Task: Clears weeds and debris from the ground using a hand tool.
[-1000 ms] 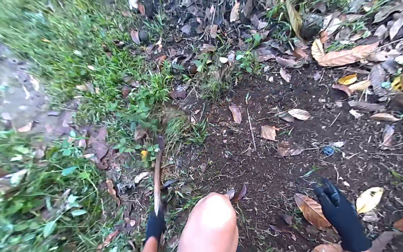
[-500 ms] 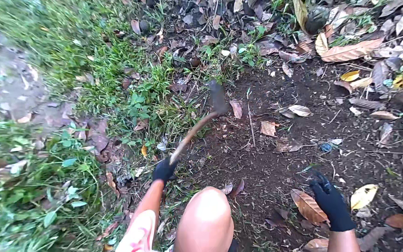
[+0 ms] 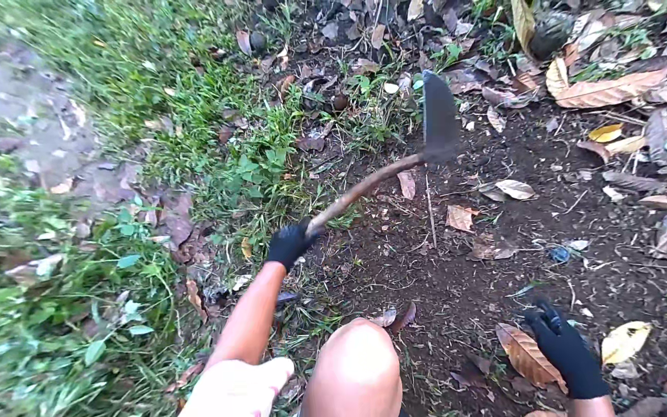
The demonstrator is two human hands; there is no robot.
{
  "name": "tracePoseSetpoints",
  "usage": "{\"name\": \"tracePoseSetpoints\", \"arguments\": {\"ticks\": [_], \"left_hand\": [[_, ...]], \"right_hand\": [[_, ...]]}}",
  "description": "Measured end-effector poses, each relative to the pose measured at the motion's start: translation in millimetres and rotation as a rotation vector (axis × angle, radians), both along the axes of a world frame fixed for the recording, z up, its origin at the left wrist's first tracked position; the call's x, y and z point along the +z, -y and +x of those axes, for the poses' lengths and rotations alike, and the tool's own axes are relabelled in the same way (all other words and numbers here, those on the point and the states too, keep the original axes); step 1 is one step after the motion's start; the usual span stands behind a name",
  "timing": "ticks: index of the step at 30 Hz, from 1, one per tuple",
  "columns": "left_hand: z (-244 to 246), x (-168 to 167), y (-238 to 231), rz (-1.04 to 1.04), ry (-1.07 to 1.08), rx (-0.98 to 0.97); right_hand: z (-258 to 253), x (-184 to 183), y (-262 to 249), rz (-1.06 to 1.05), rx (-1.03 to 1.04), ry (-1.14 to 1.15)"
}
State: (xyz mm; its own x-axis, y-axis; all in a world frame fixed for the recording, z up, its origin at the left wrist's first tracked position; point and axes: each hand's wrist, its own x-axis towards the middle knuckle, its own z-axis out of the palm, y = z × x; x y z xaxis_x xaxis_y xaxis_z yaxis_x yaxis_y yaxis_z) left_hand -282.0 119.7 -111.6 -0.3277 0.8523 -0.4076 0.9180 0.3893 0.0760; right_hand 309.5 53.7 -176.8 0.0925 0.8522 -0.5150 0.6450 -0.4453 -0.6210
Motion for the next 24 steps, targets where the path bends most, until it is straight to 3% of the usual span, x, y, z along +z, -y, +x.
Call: {"name": "tracePoseSetpoints", "arguments": {"ticks": [2, 4, 6, 9, 12, 16, 18, 20, 22, 24], "left_hand": [[-41.7, -31.6, 12.5, -0.019, 0.008, 0.165], [-56.5, -81.1, 100.3, -0.059, 0.164, 0.514], [-18.5, -100.7, 193.6, -0.01, 0.244, 0.804], [52.8, -87.4, 274.4, -0.009, 0.257, 0.924], [81.4, -55.1, 252.4, -0.013, 0.312, 0.73], [66.0, 3.8, 107.7, -0.122, 0.136, 0.148], [36.0, -0.7, 57.4, -0.032, 0.045, -0.003], [-1.8, -37.3, 68.5, -0.002, 0.016, 0.112], [-14.7, -79.6, 149.1, -0.066, 0.157, 0.505], [4.5, -99.1, 248.0, 0.016, 0.251, 0.865]], "right_hand": [[7.7, 6.3, 9.1, 0.013, -0.043, 0.016], [13.4, 13.3, 15.7, 0.036, -0.034, 0.043], [12.1, 19.3, 16.6, 0.047, -0.011, 0.057], [4.4, 29.4, 16.9, 0.038, 0.029, 0.042], [-1.6, 26.8, 11.5, 0.042, 0.06, 0.027], [-6.6, 17.2, 4.1, 0.028, 0.077, 0.039], [-4.4, 12.9, 5.9, 0.028, 0.048, 0.029], [1.1, 11.2, 10.9, 0.022, 0.018, 0.025], [4.3, 16.9, 15.5, 0.021, 0.005, 0.023], [1.6, 25.2, 17.3, 0.029, 0.003, 0.025]]}}
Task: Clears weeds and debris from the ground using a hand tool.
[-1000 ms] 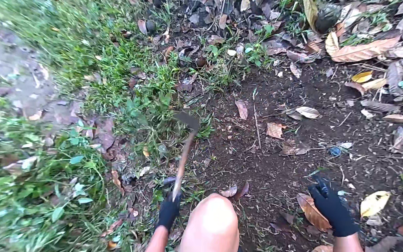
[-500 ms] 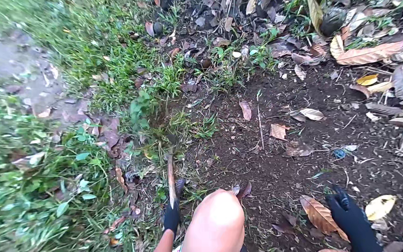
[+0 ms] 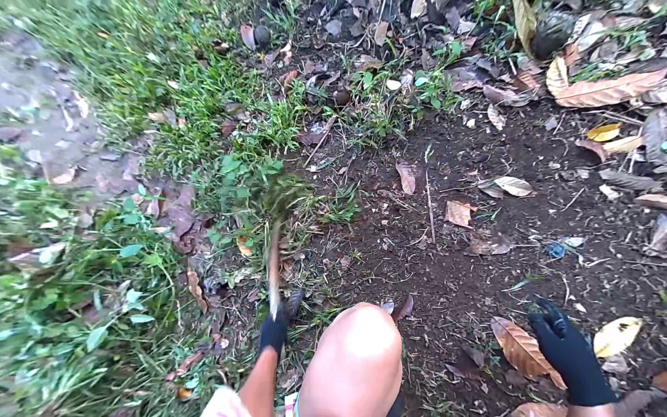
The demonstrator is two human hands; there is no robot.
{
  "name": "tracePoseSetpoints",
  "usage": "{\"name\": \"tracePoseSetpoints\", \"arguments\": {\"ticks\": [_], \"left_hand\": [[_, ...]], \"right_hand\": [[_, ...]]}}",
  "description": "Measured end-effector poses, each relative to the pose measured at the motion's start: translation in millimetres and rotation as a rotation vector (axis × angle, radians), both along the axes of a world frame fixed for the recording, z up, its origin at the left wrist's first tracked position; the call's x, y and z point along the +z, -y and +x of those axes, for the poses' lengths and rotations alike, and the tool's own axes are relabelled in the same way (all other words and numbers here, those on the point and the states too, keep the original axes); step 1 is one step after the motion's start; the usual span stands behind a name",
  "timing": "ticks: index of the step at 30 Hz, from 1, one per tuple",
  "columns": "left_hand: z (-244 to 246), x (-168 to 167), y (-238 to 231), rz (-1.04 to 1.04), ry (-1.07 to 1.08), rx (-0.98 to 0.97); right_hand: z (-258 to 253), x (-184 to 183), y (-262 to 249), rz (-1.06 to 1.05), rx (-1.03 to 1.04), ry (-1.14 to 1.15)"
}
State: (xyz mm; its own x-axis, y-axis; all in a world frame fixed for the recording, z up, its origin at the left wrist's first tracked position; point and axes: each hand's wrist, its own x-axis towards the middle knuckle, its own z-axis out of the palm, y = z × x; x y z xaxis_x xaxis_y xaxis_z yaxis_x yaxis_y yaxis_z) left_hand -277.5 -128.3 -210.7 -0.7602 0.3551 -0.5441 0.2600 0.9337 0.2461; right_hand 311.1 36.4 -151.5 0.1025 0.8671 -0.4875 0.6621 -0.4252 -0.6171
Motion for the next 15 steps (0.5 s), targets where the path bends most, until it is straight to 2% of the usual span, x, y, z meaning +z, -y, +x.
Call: {"name": "tracePoseSetpoints", "arguments": {"ticks": [2, 4, 5, 7, 10, 11, 13, 14, 15], "left_hand": [[23.1, 4.3, 66.2, -0.035, 0.006, 0.129], [42.5, 23.4, 83.2, -0.071, 0.005, 0.059], [53.4, 38.2, 71.2, -0.075, 0.023, -0.023], [68.5, 64.6, 13.9, -0.058, 0.062, -0.26], [72.7, 102.1, -118.3, -0.117, -0.013, -0.73], [65.7, 103.4, -155.1, -0.107, -0.071, -0.846], [33.4, 82.8, -191.2, -0.023, -0.191, -0.92], [14.4, 65.8, -184.2, -0.017, -0.211, -0.855], [-0.5, 47.2, -160.4, -0.054, -0.167, -0.707]], "right_hand": [[-4.3, 6.3, 0.7, 0.015, 0.008, 0.009], [-9.8, 5.7, -1.4, 0.015, 0.044, 0.02], [-11.4, 2.9, -2.9, -0.002, 0.066, 0.025], [-14.7, -5.4, -8.1, -0.041, 0.097, 0.03], [-12.9, -13.9, -10.5, -0.035, 0.074, -0.012], [-9.0, -14.7, -9.5, -0.028, 0.058, -0.019], [-3.8, -10.3, -7.1, -0.022, 0.021, -0.015], [-1.9, -5.7, -4.0, -0.022, 0.003, -0.01], [0.4, -1.5, -1.4, -0.019, -0.012, -0.005]]}}
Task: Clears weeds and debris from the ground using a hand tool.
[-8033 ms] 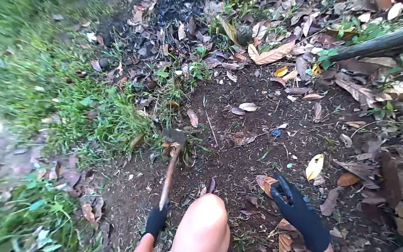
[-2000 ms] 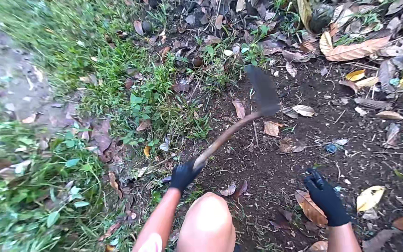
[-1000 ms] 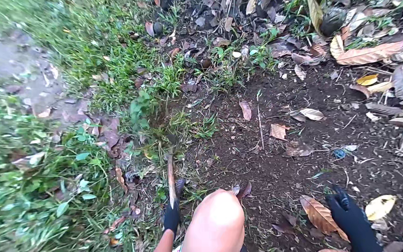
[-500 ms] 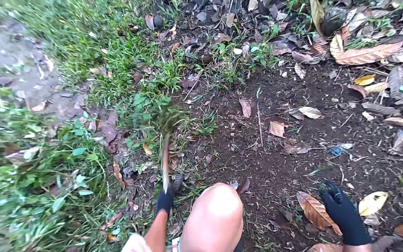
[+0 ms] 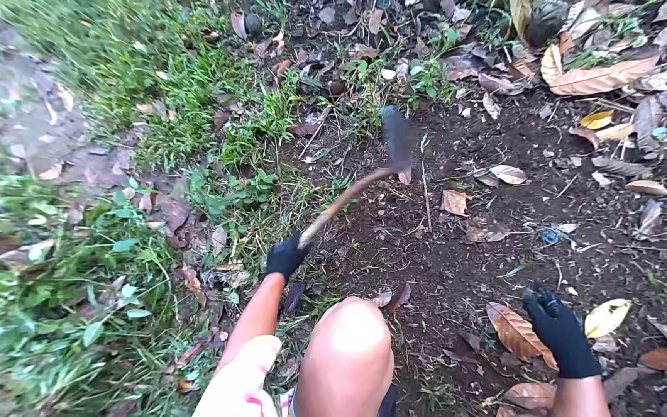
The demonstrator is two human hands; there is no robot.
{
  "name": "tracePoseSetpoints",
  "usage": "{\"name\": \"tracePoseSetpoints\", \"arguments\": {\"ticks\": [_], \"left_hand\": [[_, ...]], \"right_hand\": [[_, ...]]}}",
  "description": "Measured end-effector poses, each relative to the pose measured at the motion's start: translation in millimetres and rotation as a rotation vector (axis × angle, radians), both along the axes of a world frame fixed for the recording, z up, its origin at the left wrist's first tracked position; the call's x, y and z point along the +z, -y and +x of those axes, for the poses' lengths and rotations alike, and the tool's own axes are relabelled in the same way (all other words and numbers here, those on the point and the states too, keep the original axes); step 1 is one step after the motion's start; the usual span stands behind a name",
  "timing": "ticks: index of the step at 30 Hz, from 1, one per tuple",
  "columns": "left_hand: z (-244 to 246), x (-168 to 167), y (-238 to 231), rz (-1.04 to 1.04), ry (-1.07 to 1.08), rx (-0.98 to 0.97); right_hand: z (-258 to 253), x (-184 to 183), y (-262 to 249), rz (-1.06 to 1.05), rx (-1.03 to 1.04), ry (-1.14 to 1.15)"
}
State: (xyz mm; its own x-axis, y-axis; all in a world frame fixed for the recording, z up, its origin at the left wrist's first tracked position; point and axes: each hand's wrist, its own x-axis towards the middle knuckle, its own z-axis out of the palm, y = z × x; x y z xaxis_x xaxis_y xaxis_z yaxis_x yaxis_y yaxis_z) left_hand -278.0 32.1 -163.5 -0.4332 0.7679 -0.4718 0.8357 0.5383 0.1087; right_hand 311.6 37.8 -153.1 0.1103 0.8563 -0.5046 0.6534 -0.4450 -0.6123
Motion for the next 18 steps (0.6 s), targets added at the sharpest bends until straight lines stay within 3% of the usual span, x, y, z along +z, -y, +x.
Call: {"name": "tracePoseSetpoints", "arguments": {"ticks": [3, 5, 7, 9, 13, 15, 16, 18], "left_hand": [[-4.1, -41.4, 114.1, 0.006, 0.161, 0.563], [23.6, -34.4, 165.9, 0.023, 0.175, 0.689], [50.3, -15.1, 179.7, 0.009, 0.209, 0.648], [72.1, 7.4, 160.7, 0.021, 0.268, 0.503], [83.4, 53.1, 45.3, -0.152, 0.115, -0.089], [65.0, 46.4, 6.2, -0.13, 0.042, -0.249], [47.1, 31.7, 7.9, -0.116, 0.024, -0.232], [10.8, -5.5, 67.1, -0.155, 0.057, 0.031]], "right_hand": [[-0.4, 16.0, 2.1, 0.011, -0.008, 0.013], [0.5, 19.4, 5.1, 0.028, 0.009, 0.027], [3.4, 18.5, 4.8, 0.029, 0.025, 0.039], [4.0, 14.7, 4.1, 0.026, 0.033, 0.039], [4.4, 2.8, 1.1, 0.013, 0.024, 0.021], [7.3, -4.0, 2.1, 0.01, 0.017, 0.009], [8.9, -5.8, 3.8, 0.009, 0.017, 0.002], [13.3, -3.7, 7.2, 0.0, 0.019, -0.014]]}}
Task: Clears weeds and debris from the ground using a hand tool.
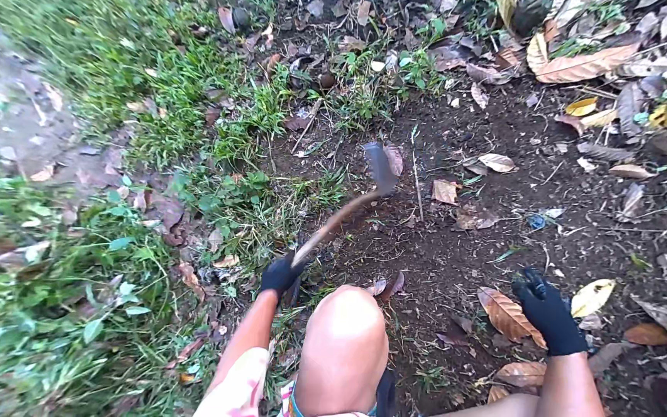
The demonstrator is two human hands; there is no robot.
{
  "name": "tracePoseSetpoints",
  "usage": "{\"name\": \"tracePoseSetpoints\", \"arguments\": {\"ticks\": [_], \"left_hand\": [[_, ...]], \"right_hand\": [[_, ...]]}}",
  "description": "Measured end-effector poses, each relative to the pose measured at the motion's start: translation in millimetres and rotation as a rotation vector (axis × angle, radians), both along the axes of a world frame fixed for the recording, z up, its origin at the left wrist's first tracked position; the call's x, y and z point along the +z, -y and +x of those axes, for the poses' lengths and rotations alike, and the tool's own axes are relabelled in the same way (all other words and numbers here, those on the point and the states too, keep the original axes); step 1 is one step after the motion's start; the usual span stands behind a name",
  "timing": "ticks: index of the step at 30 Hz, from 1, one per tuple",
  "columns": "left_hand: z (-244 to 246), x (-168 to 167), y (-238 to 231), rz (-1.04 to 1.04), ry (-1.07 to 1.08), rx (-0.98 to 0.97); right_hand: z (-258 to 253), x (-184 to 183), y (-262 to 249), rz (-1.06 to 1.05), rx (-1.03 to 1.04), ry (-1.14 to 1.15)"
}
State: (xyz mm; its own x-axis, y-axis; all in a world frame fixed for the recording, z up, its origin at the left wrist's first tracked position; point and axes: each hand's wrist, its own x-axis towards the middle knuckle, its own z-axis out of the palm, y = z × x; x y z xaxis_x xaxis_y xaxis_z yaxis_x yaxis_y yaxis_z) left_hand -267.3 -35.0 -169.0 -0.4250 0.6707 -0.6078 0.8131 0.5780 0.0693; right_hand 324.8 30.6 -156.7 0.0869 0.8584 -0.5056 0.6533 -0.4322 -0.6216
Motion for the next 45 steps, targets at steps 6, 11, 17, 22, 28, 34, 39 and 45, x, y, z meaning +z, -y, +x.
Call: {"name": "tracePoseSetpoints", "arguments": {"ticks": [6, 11, 17, 22, 28, 34, 39, 45], "left_hand": [[34.5, 0.6, 219.2, 0.083, 0.062, 0.706], [71.3, 47.5, 99.5, 0.054, 0.149, 0.226], [16.7, 25.5, -29.4, 0.068, -0.028, -0.136], [7.8, -29.5, 143.2, 0.039, 0.037, 0.579], [38.9, 24.9, 94.4, 0.026, 0.062, 0.309], [-40.1, 11.9, -12.3, 0.107, -0.07, 0.162], [44.0, -26.5, 150.6, 0.108, 0.122, 0.715], [70.0, 27.7, 130.4, 0.051, 0.085, 0.415]], "right_hand": [[3.1, 16.8, 6.4, -0.011, 0.013, 0.009], [-3.7, 0.2, 2.3, -0.055, 0.075, 0.027], [1.2, 1.0, 8.9, -0.056, -0.001, 0.02], [0.3, 12.8, 5.6, -0.058, -0.01, 0.044], [-6.3, -8.7, -5.8, -0.059, 0.058, 0.064], [-6.4, -12.0, -4.6, -0.073, -0.015, 0.028], [-3.3, -14.5, -5.9, -0.061, 0.018, 0.013], [2.3, -22.1, -9.0, -0.077, 0.046, 0.011]]}}
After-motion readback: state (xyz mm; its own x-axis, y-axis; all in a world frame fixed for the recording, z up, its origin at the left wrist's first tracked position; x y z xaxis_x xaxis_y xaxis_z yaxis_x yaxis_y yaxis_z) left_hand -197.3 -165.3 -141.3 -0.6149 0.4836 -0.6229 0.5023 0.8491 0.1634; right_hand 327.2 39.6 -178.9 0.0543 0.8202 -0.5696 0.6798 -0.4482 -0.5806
